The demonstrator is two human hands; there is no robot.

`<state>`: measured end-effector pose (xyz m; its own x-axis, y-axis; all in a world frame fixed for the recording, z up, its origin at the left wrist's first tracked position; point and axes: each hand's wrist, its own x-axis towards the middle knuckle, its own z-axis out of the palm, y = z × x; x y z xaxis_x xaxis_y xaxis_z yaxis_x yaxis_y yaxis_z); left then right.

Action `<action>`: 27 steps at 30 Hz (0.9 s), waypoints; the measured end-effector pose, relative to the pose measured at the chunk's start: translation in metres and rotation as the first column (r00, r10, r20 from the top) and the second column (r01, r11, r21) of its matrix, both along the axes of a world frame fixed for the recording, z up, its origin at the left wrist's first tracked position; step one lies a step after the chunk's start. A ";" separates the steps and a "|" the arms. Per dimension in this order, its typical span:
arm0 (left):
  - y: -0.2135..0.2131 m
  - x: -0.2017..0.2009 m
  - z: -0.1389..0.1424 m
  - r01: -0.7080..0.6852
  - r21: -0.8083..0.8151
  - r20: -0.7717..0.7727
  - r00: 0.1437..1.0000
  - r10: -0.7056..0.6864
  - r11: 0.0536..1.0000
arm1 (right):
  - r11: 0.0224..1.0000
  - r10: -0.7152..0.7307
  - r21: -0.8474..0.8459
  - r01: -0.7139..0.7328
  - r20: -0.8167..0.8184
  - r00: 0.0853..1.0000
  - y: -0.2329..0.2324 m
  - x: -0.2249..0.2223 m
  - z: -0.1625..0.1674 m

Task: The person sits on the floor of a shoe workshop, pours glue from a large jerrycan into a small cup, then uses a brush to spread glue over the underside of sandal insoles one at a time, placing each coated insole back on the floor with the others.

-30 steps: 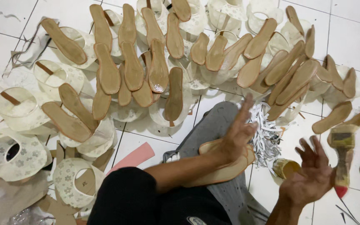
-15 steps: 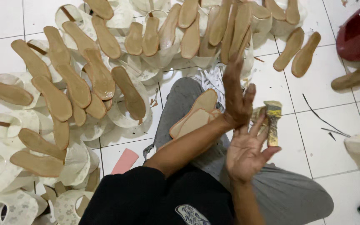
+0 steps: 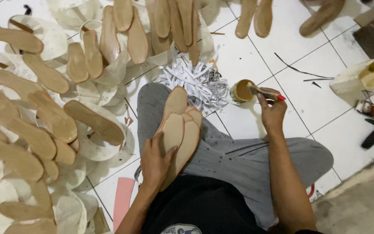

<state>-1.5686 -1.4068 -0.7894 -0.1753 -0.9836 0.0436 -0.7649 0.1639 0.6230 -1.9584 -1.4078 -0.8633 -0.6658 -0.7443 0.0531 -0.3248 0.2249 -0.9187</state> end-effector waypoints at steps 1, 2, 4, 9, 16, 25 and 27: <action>-0.001 0.001 -0.005 -0.028 0.069 -0.057 0.998 0.032 0.997 | 0.998 0.057 0.010 -0.056 -0.097 0.994 -0.004 -0.002 -0.008; 0.000 0.003 -0.008 -0.058 0.145 -0.108 0.991 0.074 0.988 | 0.993 0.122 0.032 -0.118 -0.190 0.974 -0.007 -0.004 -0.016; -0.004 0.006 -0.015 -0.068 0.298 -0.279 0.948 0.155 0.952 | 0.986 0.148 0.131 -0.102 -0.410 0.900 -0.012 -0.004 -0.028; -0.017 0.018 -0.020 0.187 0.476 -0.799 0.500 0.334 0.859 | 0.970 0.223 0.215 -0.114 -0.597 0.770 -0.023 -0.004 -0.031; -0.048 0.019 0.007 0.598 0.423 -0.742 -0.203 0.639 0.681 | 0.976 0.190 0.195 -0.098 -0.538 0.821 -0.013 -0.003 0.004; -0.063 -0.044 0.018 0.854 0.036 -0.663 -0.368 0.652 0.519 | 0.982 0.104 0.143 -0.126 0.154 0.983 -0.002 0.004 0.062; -0.067 -0.064 0.024 0.861 -0.017 -0.641 -0.400 0.655 0.509 | 0.983 0.149 -0.159 -0.094 0.387 0.910 0.000 0.015 0.090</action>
